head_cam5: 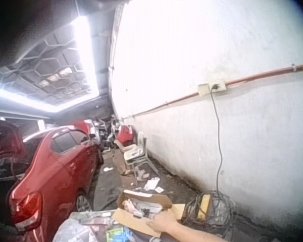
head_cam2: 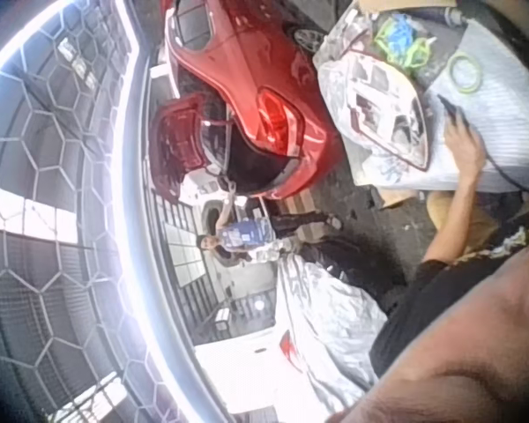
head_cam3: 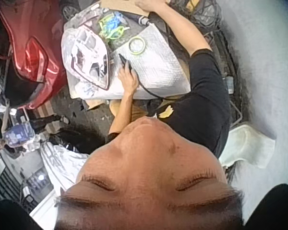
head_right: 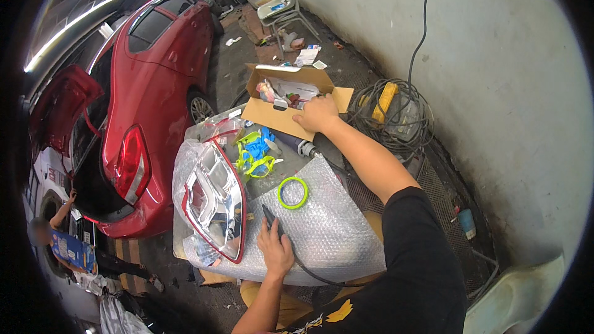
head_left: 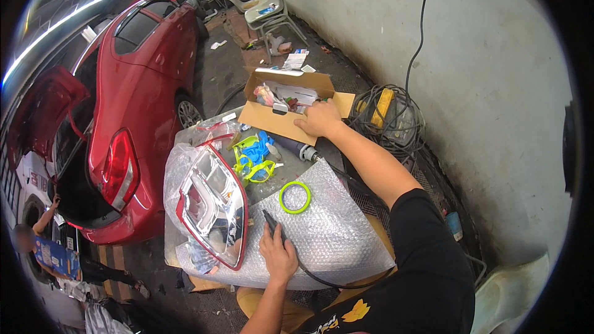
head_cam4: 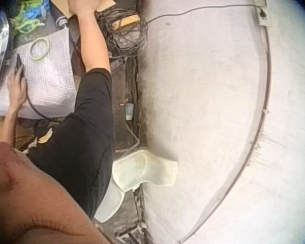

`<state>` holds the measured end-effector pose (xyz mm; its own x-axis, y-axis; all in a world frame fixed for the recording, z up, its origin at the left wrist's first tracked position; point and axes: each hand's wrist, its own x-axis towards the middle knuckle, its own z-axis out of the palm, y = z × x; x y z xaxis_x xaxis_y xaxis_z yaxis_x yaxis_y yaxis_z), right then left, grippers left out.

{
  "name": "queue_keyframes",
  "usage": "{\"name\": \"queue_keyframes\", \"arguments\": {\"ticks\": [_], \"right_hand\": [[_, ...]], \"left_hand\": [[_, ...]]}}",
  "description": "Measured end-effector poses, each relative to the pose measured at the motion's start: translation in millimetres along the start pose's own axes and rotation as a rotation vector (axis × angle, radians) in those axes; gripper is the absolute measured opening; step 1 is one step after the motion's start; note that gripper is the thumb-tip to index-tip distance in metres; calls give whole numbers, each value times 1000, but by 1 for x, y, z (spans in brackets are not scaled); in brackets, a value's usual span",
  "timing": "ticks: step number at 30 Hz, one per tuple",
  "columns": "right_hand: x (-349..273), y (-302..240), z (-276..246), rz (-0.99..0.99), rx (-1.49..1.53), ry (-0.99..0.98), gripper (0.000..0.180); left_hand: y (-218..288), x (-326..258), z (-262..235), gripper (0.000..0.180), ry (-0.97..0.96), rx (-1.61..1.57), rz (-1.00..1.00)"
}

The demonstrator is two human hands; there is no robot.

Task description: The person holds and compares two red car taillight assemblies, then places one on a covered car. They pick up a black cable, attach a metal connector to it, and wrap the connection with electrical tape. Finally, they pick up the taillight again and hold the prepared cable near it.

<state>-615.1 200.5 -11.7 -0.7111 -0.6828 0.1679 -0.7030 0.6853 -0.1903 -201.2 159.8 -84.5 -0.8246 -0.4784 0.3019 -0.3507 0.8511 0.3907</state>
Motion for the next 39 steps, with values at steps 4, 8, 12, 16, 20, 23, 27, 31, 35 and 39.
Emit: {"name": "queue_keyframes", "arguments": {"ticks": [4, 8, 12, 16, 20, 23, 27, 31, 35, 39], "right_hand": [[-9, 0, 5, -61, 0, 61, 65], [-10, 4, 5, -95, -3, 65, 64], [-1, 5, 3, -111, 23, -26, 56], [52, 22, 22, -99, 147, -45, 36], [122, 43, 49, -101, 68, -479, 41], [150, 61, 62, -250, -73, -447, 38], [149, 67, 60, -357, 7, -261, 29], [124, 42, 20, -106, 331, -133, 20], [109, 43, -31, -149, 340, 33, 21], [94, 46, -94, -144, 864, -105, 17]], "left_hand": [[2, 1, -1, 54, 9, 0, 1], [6, 2, -3, 54, 3, -6, -11], [3, 0, -4, 54, 3, -13, -21], [1, -2, -4, 53, -6, 8, -49], [-5, -4, -5, 53, 1, 3, -47], [-5, -1, -6, 53, 22, 3, -37], [-4, -1, -8, 55, 40, -19, -39], [-3, -7, -15, 56, 11, -70, -98], [1, -3, -17, 59, -18, -106, -124], [-1, -6, -13, 60, 24, -130, -86]]}}
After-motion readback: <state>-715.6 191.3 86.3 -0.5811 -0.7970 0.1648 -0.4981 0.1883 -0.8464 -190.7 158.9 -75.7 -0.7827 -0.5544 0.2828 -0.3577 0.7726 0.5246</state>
